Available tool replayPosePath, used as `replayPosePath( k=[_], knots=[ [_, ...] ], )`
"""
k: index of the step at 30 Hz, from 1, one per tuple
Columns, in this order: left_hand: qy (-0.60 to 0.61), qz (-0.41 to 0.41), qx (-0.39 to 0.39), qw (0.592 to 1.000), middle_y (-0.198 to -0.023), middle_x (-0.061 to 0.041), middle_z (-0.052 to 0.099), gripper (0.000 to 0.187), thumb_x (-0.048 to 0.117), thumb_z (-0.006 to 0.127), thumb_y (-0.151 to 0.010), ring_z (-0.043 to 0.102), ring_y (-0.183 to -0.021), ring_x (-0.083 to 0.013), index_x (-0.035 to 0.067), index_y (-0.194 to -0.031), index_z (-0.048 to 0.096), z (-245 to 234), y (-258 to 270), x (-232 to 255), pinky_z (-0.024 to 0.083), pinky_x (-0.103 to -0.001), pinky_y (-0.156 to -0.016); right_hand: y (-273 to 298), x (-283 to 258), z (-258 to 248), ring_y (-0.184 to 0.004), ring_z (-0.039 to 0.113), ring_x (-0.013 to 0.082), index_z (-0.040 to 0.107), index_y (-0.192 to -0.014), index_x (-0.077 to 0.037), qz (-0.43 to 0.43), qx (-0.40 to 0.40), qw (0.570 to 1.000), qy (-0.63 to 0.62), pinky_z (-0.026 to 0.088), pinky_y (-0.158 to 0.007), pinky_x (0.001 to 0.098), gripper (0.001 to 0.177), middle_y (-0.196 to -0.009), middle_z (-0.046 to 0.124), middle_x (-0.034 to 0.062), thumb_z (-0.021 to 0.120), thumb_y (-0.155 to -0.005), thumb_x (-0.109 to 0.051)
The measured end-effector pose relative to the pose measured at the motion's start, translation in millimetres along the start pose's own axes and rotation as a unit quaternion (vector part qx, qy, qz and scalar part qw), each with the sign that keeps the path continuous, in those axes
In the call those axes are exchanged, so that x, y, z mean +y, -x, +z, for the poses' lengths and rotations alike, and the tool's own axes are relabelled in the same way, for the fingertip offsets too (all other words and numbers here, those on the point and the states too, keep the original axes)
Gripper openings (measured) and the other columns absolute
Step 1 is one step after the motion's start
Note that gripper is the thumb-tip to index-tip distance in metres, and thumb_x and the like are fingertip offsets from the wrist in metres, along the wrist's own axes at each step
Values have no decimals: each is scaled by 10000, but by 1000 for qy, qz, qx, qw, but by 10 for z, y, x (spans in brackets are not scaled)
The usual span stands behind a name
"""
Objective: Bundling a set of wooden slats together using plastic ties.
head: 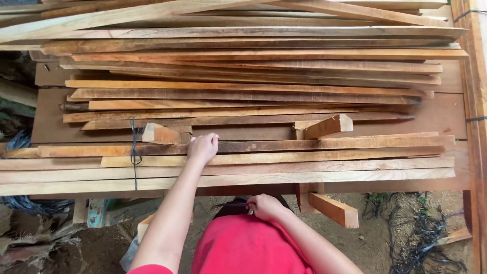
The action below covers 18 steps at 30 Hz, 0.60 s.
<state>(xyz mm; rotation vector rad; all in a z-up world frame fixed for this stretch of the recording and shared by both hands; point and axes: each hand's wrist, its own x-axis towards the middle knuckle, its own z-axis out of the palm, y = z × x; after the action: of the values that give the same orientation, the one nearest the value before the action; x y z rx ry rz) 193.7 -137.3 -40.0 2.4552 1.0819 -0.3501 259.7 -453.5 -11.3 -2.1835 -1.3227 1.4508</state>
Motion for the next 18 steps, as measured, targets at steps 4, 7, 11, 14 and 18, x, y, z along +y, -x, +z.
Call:
replayPosePath(
  k=[4,7,11,14,18],
  knots=[
    [-40,-9,-10,999,-901,2,786,481,535,311,-1013,731,-1031,-235,305,-941,728,-3,-10,109,449,-435,-952,-468,404,207,-1120,676,406,707,-1276,-175,49,3,988,-143,534,-991,528,364,-1147,752,161,502,-986,-255],
    [-24,-33,-38,998,-954,34,786,460,546,319,-1002,718,-1072,-222,342,-989,730,-133,30,135,443,-424,-970,-731,598,253,-1307,609,312,746,-1216,-33,241,-78,957,-143,459,-1097,440,723,-1303,708,143,420,-919,-606],
    [42,-82,-146,985,-1183,-111,761,446,448,425,-943,646,-1235,-338,235,-1083,791,-561,-19,536,461,-497,-1060,-907,1171,828,-659,722,210,788,-943,-87,249,9,904,-346,588,-715,325,304,-625,677,61,589,-885,-309],
    [15,-102,-244,964,-1337,-155,677,540,506,454,-929,558,-1354,-326,157,-1236,728,-421,-260,765,361,-556,-1146,-682,666,601,-899,643,348,681,-1156,64,265,119,820,-493,494,-903,427,449,-925,653,195,557,-950,-316],
    [20,-58,-387,920,-1566,-172,487,715,523,411,-967,394,-1497,-314,1,-1428,573,-213,-509,1175,238,-515,-1267,-800,801,844,-1134,654,448,553,-1378,132,267,153,797,-520,461,-1065,517,597,-1237,685,302,502,-1017,-341]
  ],
)
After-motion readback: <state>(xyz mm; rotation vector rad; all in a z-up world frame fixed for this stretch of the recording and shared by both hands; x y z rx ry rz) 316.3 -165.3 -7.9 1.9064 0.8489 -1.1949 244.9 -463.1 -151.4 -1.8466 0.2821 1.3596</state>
